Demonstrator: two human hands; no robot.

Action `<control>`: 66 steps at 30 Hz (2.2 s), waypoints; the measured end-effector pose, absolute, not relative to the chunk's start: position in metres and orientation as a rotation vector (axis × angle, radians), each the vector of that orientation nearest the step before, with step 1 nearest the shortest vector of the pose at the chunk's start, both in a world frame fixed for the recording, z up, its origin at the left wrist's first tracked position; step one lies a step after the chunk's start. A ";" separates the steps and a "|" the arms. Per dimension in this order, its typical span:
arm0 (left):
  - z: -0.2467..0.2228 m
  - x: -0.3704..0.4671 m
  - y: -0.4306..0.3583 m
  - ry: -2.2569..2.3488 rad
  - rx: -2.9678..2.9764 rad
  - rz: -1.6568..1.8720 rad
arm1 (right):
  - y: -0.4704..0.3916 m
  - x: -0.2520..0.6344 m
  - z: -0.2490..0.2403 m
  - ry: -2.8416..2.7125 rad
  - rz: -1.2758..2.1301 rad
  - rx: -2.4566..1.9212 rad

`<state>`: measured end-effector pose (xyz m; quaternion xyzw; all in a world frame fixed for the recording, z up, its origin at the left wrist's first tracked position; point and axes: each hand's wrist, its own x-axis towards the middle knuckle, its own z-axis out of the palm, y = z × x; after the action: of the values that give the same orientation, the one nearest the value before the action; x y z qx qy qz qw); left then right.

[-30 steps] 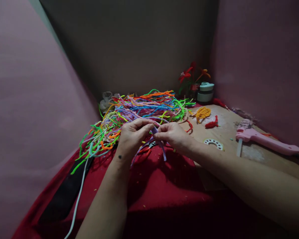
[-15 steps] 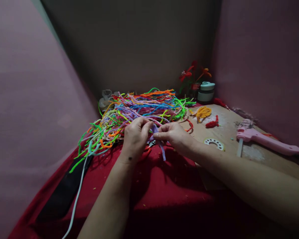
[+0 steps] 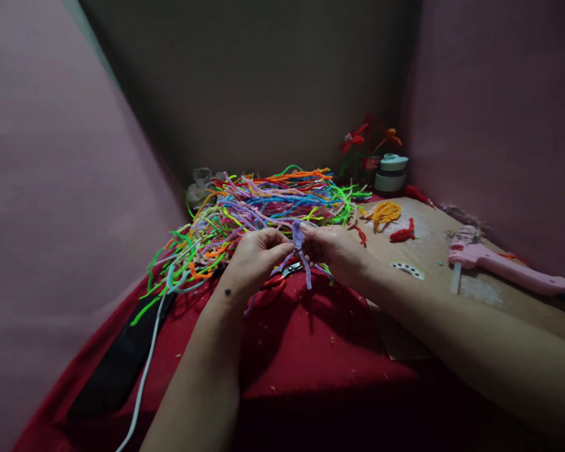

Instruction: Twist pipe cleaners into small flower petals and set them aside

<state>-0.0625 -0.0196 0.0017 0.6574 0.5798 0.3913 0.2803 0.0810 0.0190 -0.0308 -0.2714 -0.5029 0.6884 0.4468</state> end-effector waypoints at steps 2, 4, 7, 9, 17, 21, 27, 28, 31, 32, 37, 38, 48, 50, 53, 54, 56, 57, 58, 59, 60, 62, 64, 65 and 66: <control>0.002 -0.062 -0.020 1.546 1.775 1.052 | 0.019 0.081 -0.031 -1.283 1.685 -0.682; 0.002 -0.062 -0.019 1.523 1.734 1.086 | 0.019 0.081 -0.031 -1.294 1.662 -0.713; -0.001 -0.066 -0.017 1.442 1.532 1.230 | 0.020 0.082 -0.033 -1.225 1.672 -0.693; -0.003 -0.068 -0.015 1.382 1.396 1.320 | 0.023 0.082 -0.035 -1.145 1.702 -0.632; -0.009 -0.055 -0.017 1.329 1.412 1.046 | 0.028 0.081 -0.040 -1.147 1.648 -0.573; -0.007 -0.047 -0.020 1.381 1.430 1.052 | 0.024 0.080 -0.037 -1.231 1.538 -0.662; -0.010 -0.039 -0.022 1.309 1.544 1.017 | 0.024 0.078 -0.040 -1.187 1.423 -0.712; -0.011 -0.039 -0.022 1.314 1.554 1.005 | 0.025 0.079 -0.041 -1.175 1.444 -0.707; -0.009 -0.043 -0.021 1.340 1.573 0.997 | 0.028 0.080 -0.041 -1.151 1.490 -0.685; -0.008 -0.044 -0.021 1.346 1.580 1.033 | 0.029 0.080 -0.041 -1.139 1.500 -0.675; -0.007 -0.048 -0.018 1.295 1.524 1.289 | 0.029 0.080 -0.040 -1.125 1.601 -0.648; -0.008 -0.047 -0.018 1.290 1.499 1.315 | 0.028 0.080 -0.039 -1.139 1.634 -0.647; -0.007 -0.048 -0.018 1.339 1.382 1.375 | 0.021 0.078 -0.033 -1.170 1.701 -0.657; -0.007 -0.050 -0.017 1.317 1.374 1.370 | 0.020 0.078 -0.032 -1.179 1.678 -0.660; -0.011 -0.053 -0.015 1.210 1.304 1.376 | 0.021 0.078 -0.033 -1.169 1.648 -0.643; -0.012 -0.054 -0.015 1.172 1.274 1.367 | 0.022 0.079 -0.034 -1.160 1.643 -0.630; -0.015 -0.055 -0.014 1.128 1.228 1.320 | 0.024 0.080 -0.035 -1.151 1.641 -0.606; -0.015 -0.055 -0.014 1.124 1.218 1.289 | 0.025 0.081 -0.036 -1.147 1.642 -0.599; -0.016 -0.054 -0.014 1.136 1.214 1.260 | 0.025 0.081 -0.036 -1.144 1.648 -0.599; -0.016 -0.053 -0.015 1.161 1.211 1.237 | 0.026 0.082 -0.036 -1.142 1.657 -0.600; -0.015 -0.052 -0.015 1.193 1.208 1.228 | 0.026 0.082 -0.036 -1.139 1.665 -0.598; -0.014 -0.050 -0.016 1.251 1.209 1.235 | 0.025 0.082 -0.035 -1.135 1.668 -0.588; -0.013 -0.049 -0.017 1.282 1.210 1.251 | 0.023 0.083 -0.033 -1.142 1.632 -0.567; -0.012 -0.049 -0.017 1.284 1.211 1.256 | 0.022 0.083 -0.032 -1.156 1.599 -0.558; -0.012 -0.049 -0.018 1.283 1.213 1.259 | 0.021 0.083 -0.031 -1.175 1.568 -0.551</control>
<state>-0.0488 -0.0176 -0.0118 0.4944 0.5229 0.5131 0.4679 0.0831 0.0207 -0.0315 -0.2302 -0.4913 0.6555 0.5253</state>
